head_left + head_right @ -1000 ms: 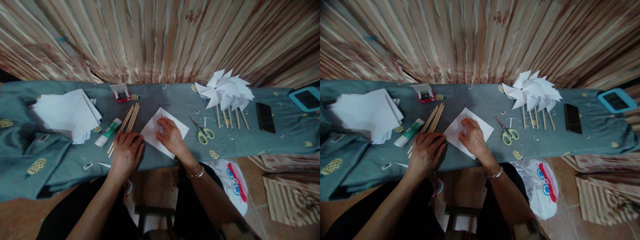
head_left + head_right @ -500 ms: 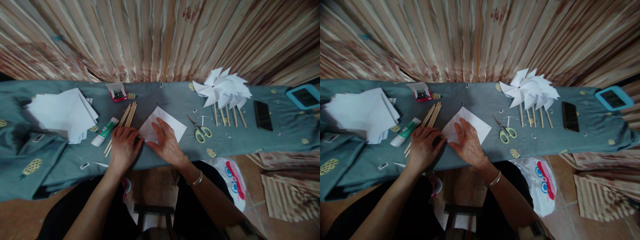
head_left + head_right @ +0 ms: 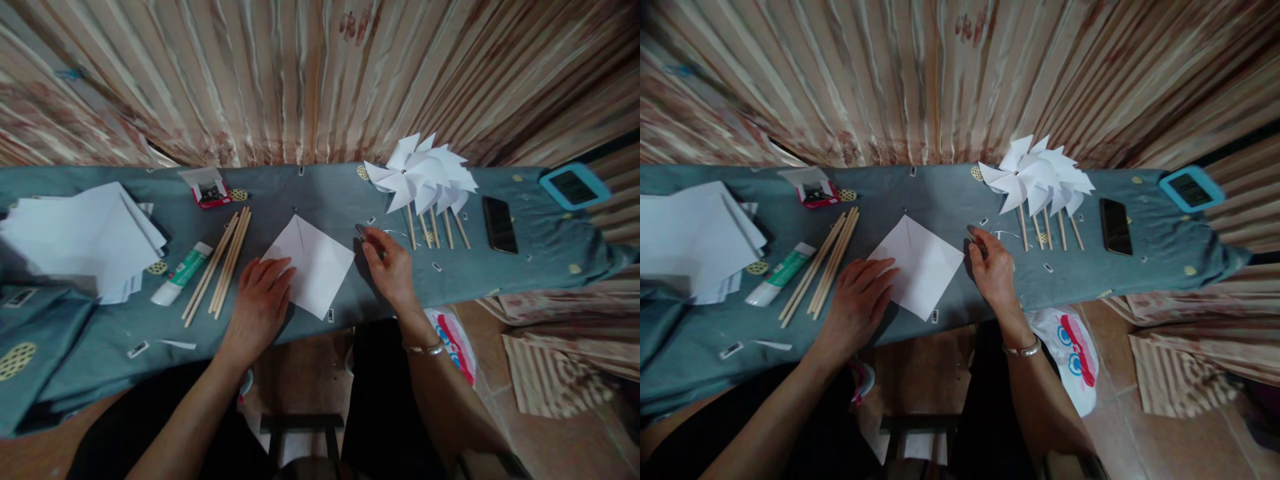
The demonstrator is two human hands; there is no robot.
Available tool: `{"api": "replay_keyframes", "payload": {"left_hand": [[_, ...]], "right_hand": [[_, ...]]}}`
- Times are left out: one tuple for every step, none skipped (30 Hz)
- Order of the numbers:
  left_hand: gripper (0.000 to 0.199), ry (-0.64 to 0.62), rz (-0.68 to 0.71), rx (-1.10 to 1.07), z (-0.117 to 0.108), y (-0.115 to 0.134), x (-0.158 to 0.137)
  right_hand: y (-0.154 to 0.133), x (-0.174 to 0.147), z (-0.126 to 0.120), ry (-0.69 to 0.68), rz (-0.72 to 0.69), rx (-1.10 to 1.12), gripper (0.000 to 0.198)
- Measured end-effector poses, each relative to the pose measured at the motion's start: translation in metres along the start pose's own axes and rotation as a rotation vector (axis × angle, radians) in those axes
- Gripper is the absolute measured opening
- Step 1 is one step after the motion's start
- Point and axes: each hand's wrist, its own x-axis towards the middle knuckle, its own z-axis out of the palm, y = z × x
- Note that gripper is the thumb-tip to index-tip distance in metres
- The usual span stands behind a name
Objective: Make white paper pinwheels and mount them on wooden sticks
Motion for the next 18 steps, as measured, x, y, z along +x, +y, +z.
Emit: {"api": "replay_keyframes", "payload": {"left_hand": [[0.026,-0.015,0.018,-0.016,0.003,0.004,0.001],[0.026,-0.025,0.032,-0.028,0.006,0.007,0.001],[0.025,-0.034,0.039,-0.038,0.008,0.01,0.002],[0.025,-0.041,0.042,-0.045,0.01,0.013,0.002],[0.024,-0.048,0.042,-0.048,0.011,0.016,0.003],[0.025,-0.052,0.041,-0.049,0.012,0.018,0.004],[0.025,-0.053,0.039,-0.049,0.012,0.019,0.005],[0.025,-0.049,0.04,-0.049,0.012,0.019,0.006],[0.024,-0.041,0.04,-0.048,0.01,0.017,0.007],[0.024,-0.03,0.033,-0.043,0.006,0.013,0.008],[0.024,-0.006,0.02,-0.034,0.001,0.007,0.009],[0.025,0.017,-0.014,-0.017,-0.006,-0.002,0.009],[0.027,0.057,-0.067,0.012,-0.014,-0.012,0.007],[0.027,0.13,-0.133,0.043,-0.024,-0.024,0.004],[0.03,0.175,-0.209,0.077,-0.035,-0.036,0.0],[0.034,0.205,-0.276,0.109,-0.045,-0.049,-0.005],[0.039,0.207,-0.354,0.152,-0.054,-0.06,-0.011],[0.043,0.212,-0.401,0.2,-0.062,-0.069,-0.018]], "right_hand": [[0.002,0.001,0.0,-0.006,0.005,-0.008,0.031],[0.003,0.001,0.0,-0.014,0.002,-0.015,0.031],[0.002,0.0,0.002,-0.022,-0.004,-0.016,0.031],[0.0,-0.001,0.003,-0.028,-0.014,-0.013,0.03],[-0.003,-0.001,0.005,-0.031,-0.026,-0.006,0.03],[-0.007,-0.002,0.007,-0.033,-0.038,0.006,0.03],[-0.011,-0.002,0.01,-0.037,-0.05,0.02,0.03],[-0.015,-0.002,0.012,-0.044,-0.063,0.034,0.029],[-0.019,-0.003,0.015,-0.053,-0.076,0.046,0.029],[-0.023,-0.003,0.017,-0.062,-0.092,0.056,0.029],[-0.027,-0.004,0.02,-0.07,-0.112,0.064,0.029],[-0.031,-0.005,0.024,-0.076,-0.131,0.068,0.029],[-0.035,-0.006,0.027,-0.082,-0.149,0.069,0.029],[-0.038,-0.007,0.03,-0.09,-0.163,0.07,0.029],[-0.041,-0.007,0.033,-0.099,-0.17,0.071,0.029],[-0.043,-0.008,0.035,-0.113,-0.171,0.071,0.029],[-0.044,-0.009,0.037,-0.129,-0.169,0.069,0.029],[-0.045,-0.009,0.038,-0.142,-0.166,0.068,0.03]]}}
